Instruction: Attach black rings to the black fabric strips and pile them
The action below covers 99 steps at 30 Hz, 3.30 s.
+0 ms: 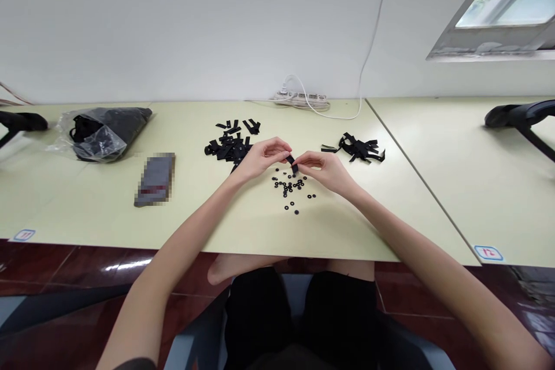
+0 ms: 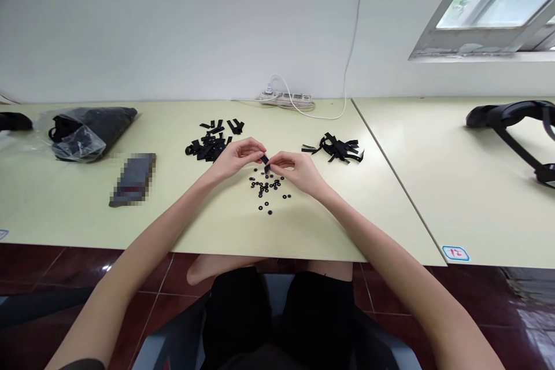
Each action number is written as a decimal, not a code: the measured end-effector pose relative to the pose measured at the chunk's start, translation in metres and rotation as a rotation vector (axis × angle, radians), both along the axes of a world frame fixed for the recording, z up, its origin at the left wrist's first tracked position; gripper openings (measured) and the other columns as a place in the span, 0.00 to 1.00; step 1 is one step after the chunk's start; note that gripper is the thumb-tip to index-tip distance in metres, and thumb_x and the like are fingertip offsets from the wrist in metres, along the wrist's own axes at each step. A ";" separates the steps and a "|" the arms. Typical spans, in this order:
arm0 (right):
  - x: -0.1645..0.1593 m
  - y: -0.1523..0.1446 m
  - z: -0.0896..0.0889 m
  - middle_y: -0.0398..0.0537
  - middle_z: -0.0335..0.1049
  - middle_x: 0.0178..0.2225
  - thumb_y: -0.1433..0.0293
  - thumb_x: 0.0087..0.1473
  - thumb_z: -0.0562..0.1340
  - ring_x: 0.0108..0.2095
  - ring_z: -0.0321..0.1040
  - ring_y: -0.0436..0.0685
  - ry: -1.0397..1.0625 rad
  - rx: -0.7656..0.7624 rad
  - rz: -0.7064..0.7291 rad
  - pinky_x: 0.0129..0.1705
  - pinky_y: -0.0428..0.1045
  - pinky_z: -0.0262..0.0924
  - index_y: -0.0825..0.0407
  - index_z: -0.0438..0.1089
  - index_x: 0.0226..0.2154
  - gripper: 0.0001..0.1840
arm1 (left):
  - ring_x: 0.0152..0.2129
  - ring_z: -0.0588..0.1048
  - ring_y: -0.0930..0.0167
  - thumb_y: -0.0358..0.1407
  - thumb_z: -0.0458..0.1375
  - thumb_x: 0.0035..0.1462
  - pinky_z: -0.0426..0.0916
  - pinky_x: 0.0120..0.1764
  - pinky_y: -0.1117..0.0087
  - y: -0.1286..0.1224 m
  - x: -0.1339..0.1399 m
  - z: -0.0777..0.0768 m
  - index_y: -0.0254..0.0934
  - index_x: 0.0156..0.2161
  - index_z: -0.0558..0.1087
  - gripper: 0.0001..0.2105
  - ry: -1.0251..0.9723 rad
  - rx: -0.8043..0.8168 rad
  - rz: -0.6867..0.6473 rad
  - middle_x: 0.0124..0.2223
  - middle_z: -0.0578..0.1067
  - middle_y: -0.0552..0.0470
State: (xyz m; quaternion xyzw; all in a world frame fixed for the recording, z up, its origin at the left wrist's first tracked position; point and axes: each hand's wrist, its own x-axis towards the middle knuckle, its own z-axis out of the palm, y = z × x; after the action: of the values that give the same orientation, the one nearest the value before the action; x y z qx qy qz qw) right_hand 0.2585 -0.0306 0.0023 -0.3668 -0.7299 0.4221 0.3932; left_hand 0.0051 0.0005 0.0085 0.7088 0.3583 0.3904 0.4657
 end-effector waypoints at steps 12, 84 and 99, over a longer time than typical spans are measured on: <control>0.105 0.058 -0.005 0.50 0.78 0.34 0.72 0.65 0.63 0.38 0.76 0.65 -0.467 0.309 -0.800 0.51 0.62 0.68 0.45 0.71 0.45 0.07 | 0.56 0.70 0.49 0.34 0.59 0.68 0.63 0.66 0.44 0.037 -0.074 -0.010 0.41 0.44 0.81 0.07 0.604 0.360 0.524 0.54 0.82 0.39; -0.006 -0.010 -0.004 0.45 0.75 0.32 0.63 0.77 0.60 0.33 0.68 0.58 -0.294 0.495 -0.295 0.44 0.56 0.62 0.45 0.66 0.38 0.11 | 0.32 0.77 0.71 0.48 0.68 0.69 0.76 0.36 0.68 -0.026 0.025 0.002 0.39 0.43 0.79 0.13 0.029 0.048 0.054 0.40 0.81 0.49; -0.001 -0.005 -0.005 0.41 0.71 0.25 0.70 0.67 0.60 0.27 0.63 0.54 -0.306 0.256 -0.177 0.34 0.52 0.57 0.45 0.63 0.32 0.10 | 0.33 0.78 0.69 0.48 0.67 0.72 0.75 0.41 0.65 -0.033 0.025 0.003 0.40 0.43 0.80 0.13 0.054 0.015 -0.070 0.41 0.81 0.49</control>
State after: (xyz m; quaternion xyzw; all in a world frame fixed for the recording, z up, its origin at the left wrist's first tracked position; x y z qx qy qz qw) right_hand 0.2575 -0.0357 -0.0028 -0.4364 -0.7937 0.2292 0.3566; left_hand 0.0305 -0.0324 0.0114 0.7346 0.3428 0.3572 0.4639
